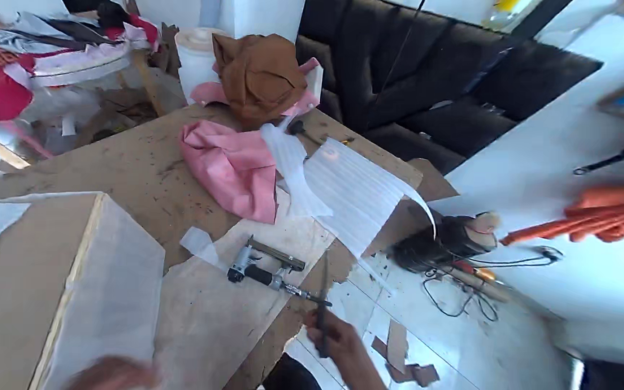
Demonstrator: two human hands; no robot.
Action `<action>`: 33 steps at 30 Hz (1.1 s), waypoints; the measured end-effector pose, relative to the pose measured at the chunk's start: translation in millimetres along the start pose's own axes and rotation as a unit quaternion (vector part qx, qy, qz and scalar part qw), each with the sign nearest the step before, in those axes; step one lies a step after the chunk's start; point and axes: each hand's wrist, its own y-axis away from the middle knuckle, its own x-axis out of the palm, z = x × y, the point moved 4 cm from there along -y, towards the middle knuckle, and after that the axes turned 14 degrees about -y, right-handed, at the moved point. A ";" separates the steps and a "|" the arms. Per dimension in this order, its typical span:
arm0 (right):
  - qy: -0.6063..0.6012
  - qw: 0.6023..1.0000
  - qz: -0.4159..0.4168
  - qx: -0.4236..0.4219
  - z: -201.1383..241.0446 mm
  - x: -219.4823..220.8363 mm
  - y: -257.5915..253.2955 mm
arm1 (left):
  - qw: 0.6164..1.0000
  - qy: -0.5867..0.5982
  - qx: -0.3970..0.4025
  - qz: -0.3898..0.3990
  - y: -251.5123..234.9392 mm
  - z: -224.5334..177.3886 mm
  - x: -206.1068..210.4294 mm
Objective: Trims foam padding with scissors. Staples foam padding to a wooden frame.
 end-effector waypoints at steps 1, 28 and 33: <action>-0.002 0.999 -0.033 0.002 -0.8 -23.4 5.1 | 0.996 0.068 -0.027 0.042 7.9 4.8 45.2; -0.076 0.932 0.199 0.294 -29.1 -507.5 -179.8 | 0.695 0.419 -0.579 0.084 16.1 65.0 751.9; -0.075 0.913 0.228 0.331 -31.4 -510.6 -192.4 | 0.689 0.370 -0.607 -0.140 -15.6 66.8 784.1</action>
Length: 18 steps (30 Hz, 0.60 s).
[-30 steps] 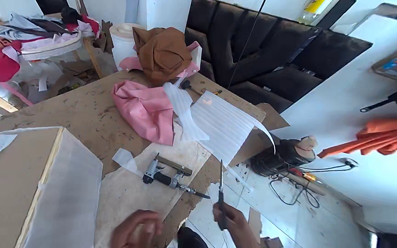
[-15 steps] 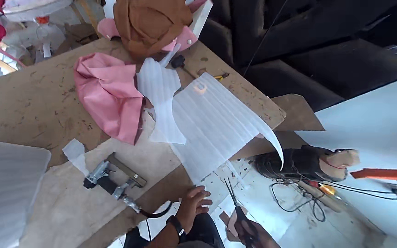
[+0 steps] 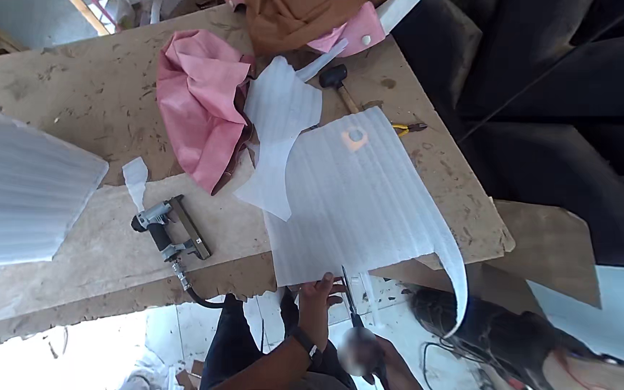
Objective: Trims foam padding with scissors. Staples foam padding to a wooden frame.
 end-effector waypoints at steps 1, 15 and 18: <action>-0.010 1.000 0.008 0.005 2.9 0.4 -3.6 | 0.999 0.008 0.000 -0.045 -1.6 -2.3 4.1; -0.012 0.999 -0.025 0.018 32.3 28.7 -13.2 | 0.964 0.204 0.011 0.168 -3.7 -3.2 24.2; -0.008 0.999 -0.040 0.015 44.0 38.6 -18.9 | 0.956 0.241 0.050 0.159 -10.4 -1.0 22.2</action>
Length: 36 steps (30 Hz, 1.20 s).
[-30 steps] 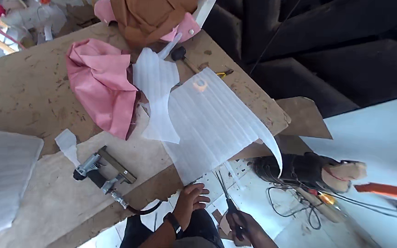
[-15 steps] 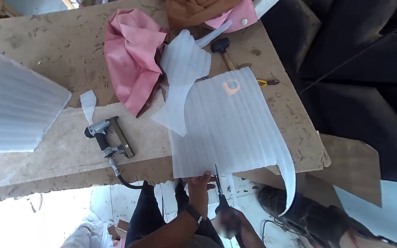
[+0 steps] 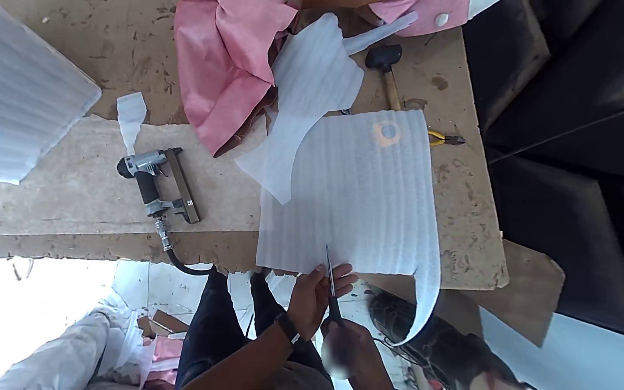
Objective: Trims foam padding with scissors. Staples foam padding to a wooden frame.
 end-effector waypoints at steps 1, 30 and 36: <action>0.006 1.000 -0.007 -0.004 7.1 4.9 -4.7 | 1.000 -0.017 0.009 -0.006 -0.5 2.0 -5.1; 0.500 0.856 -0.105 -0.079 260.2 57.2 -215.0 | 0.715 -0.515 0.416 -0.226 217.6 -252.6 -31.8; 0.416 0.842 -0.004 -0.342 182.2 221.9 -122.8 | 0.681 -0.340 0.616 -0.203 333.6 -429.1 -32.5</action>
